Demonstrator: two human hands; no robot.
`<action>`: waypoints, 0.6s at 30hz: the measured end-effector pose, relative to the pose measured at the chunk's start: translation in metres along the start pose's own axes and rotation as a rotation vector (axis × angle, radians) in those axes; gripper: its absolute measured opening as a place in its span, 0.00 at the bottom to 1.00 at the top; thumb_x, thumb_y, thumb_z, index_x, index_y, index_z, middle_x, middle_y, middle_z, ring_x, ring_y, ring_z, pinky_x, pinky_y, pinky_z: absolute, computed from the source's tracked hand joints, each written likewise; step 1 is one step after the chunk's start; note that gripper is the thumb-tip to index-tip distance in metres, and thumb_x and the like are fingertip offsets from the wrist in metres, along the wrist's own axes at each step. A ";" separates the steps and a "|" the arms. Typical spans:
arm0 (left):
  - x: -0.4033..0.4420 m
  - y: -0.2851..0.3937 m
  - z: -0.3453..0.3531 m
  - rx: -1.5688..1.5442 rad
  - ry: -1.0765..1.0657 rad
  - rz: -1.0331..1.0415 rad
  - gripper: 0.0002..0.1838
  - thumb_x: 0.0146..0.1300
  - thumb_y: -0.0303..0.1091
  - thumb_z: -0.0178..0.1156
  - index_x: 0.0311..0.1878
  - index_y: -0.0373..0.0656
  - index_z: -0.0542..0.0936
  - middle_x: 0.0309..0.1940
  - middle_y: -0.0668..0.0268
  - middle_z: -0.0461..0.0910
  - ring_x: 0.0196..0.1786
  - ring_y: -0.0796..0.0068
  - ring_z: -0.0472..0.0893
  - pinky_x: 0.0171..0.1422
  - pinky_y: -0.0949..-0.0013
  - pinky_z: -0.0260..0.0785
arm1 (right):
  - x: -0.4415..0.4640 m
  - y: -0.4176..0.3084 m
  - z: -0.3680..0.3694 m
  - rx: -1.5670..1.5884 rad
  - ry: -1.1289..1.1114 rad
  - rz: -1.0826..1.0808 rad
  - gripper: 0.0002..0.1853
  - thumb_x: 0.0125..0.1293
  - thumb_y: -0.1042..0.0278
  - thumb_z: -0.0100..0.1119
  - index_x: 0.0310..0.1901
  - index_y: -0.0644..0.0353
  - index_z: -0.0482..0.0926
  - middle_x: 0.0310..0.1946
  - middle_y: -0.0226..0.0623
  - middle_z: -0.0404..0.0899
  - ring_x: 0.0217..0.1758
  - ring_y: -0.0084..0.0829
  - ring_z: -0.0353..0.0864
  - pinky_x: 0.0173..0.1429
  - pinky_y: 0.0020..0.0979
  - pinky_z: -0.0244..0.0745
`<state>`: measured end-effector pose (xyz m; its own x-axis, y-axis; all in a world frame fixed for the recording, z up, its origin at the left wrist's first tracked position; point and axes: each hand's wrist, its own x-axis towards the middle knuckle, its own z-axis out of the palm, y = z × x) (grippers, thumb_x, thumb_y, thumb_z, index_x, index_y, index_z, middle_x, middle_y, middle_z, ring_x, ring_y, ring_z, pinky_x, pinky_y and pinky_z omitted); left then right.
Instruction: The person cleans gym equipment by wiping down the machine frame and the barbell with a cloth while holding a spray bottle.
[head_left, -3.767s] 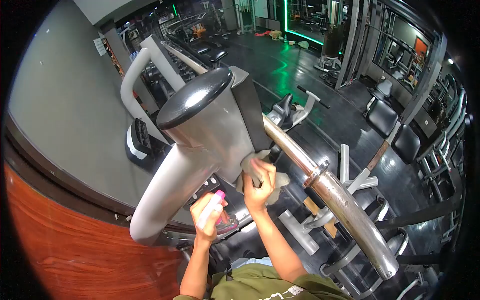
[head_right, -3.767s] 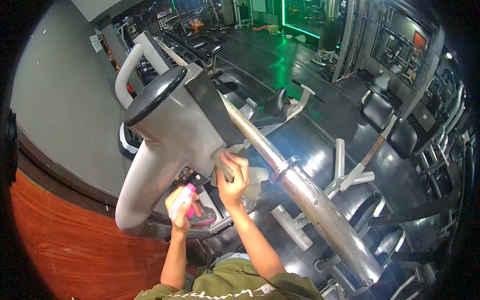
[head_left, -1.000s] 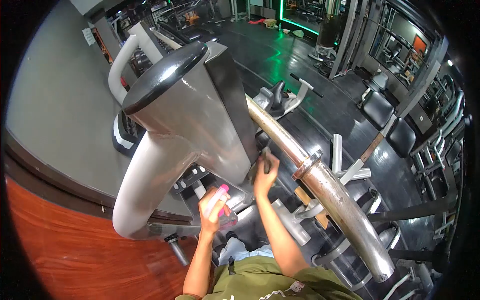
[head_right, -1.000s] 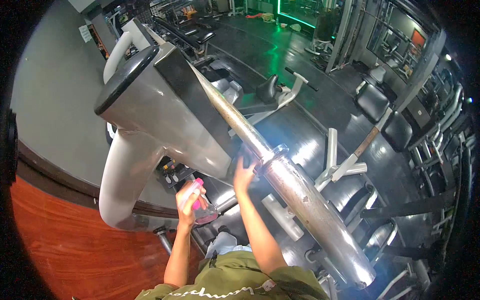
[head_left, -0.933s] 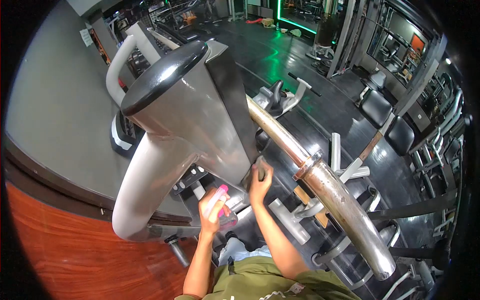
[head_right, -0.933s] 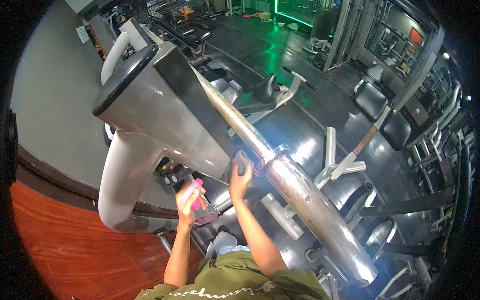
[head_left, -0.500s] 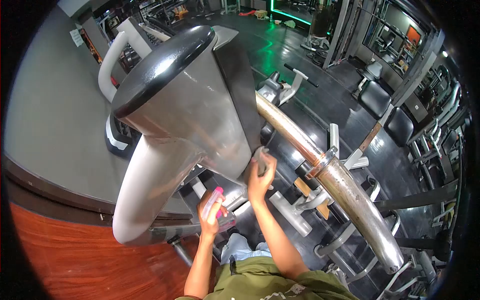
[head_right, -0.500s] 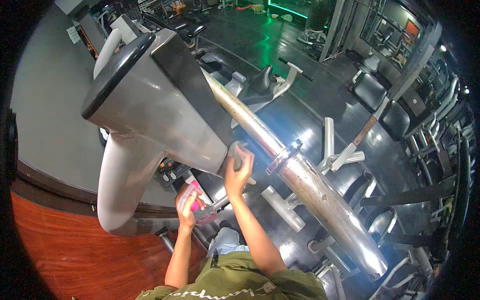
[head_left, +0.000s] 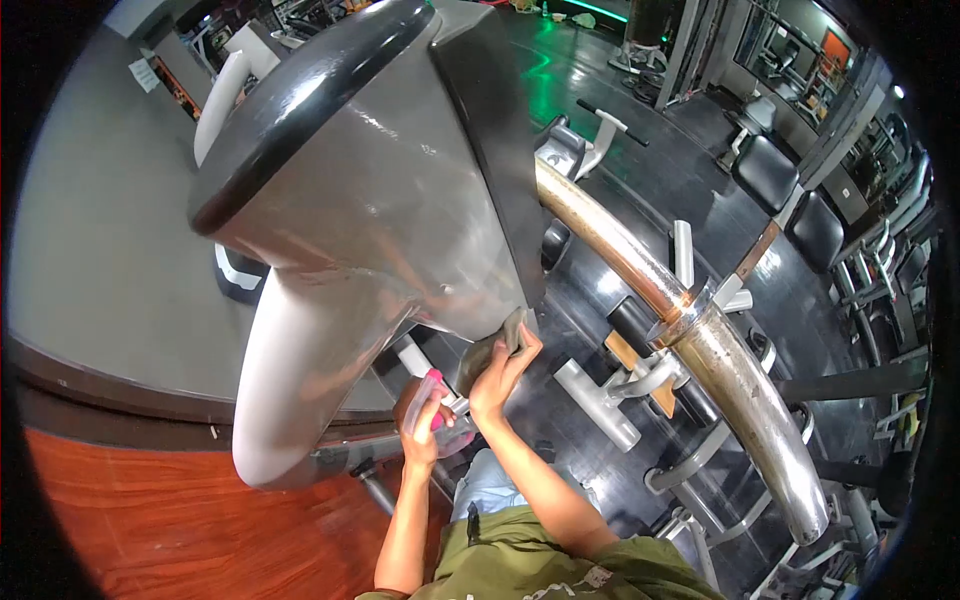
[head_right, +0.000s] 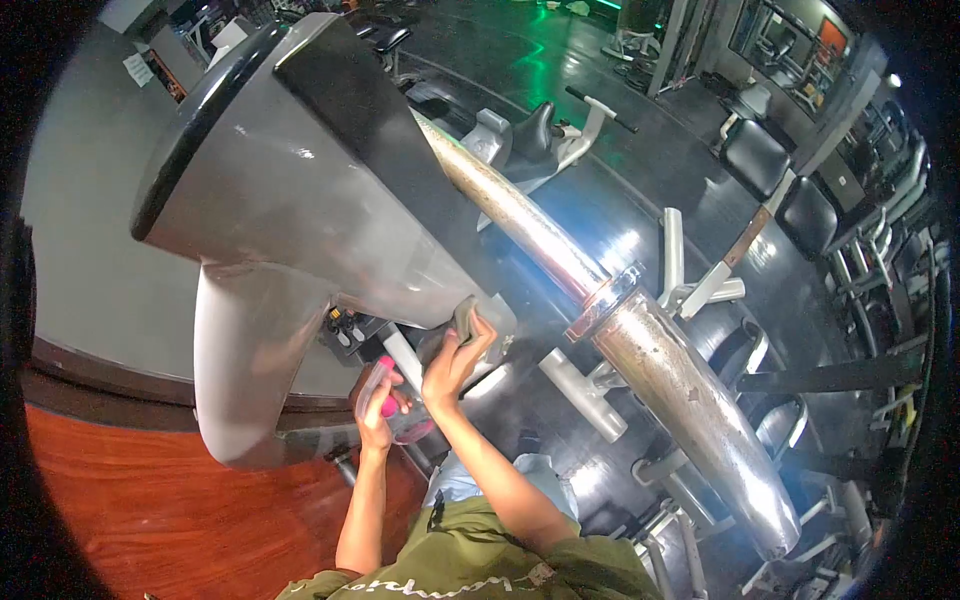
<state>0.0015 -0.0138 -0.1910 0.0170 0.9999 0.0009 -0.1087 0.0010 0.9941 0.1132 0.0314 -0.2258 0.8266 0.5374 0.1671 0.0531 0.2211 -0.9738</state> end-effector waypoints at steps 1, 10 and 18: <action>0.001 -0.003 -0.002 0.003 -0.006 -0.003 0.16 0.71 0.40 0.58 0.41 0.32 0.78 0.31 0.60 0.78 0.21 0.71 0.79 0.30 0.67 0.73 | -0.004 0.012 0.000 -0.048 -0.005 -0.098 0.17 0.75 0.68 0.49 0.60 0.68 0.67 0.58 0.53 0.65 0.65 0.48 0.66 0.72 0.45 0.57; 0.018 -0.010 -0.007 0.079 -0.122 0.004 0.18 0.71 0.43 0.55 0.43 0.33 0.76 0.35 0.61 0.77 0.20 0.71 0.77 0.32 0.64 0.75 | -0.006 0.120 -0.013 -0.088 0.049 0.364 0.20 0.71 0.71 0.49 0.63 0.63 0.64 0.58 0.49 0.69 0.62 0.40 0.71 0.69 0.38 0.63; 0.029 -0.019 -0.006 0.109 -0.126 -0.015 0.18 0.72 0.45 0.54 0.40 0.35 0.76 0.30 0.63 0.76 0.19 0.72 0.76 0.30 0.65 0.74 | -0.015 0.025 -0.001 0.115 0.041 0.356 0.20 0.78 0.69 0.50 0.67 0.60 0.63 0.59 0.44 0.71 0.64 0.33 0.69 0.71 0.33 0.60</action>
<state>-0.0021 0.0158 -0.2102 0.1431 0.9897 -0.0070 0.0010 0.0069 1.0000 0.1025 0.0279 -0.2531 0.8037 0.5648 -0.1870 -0.3027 0.1175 -0.9458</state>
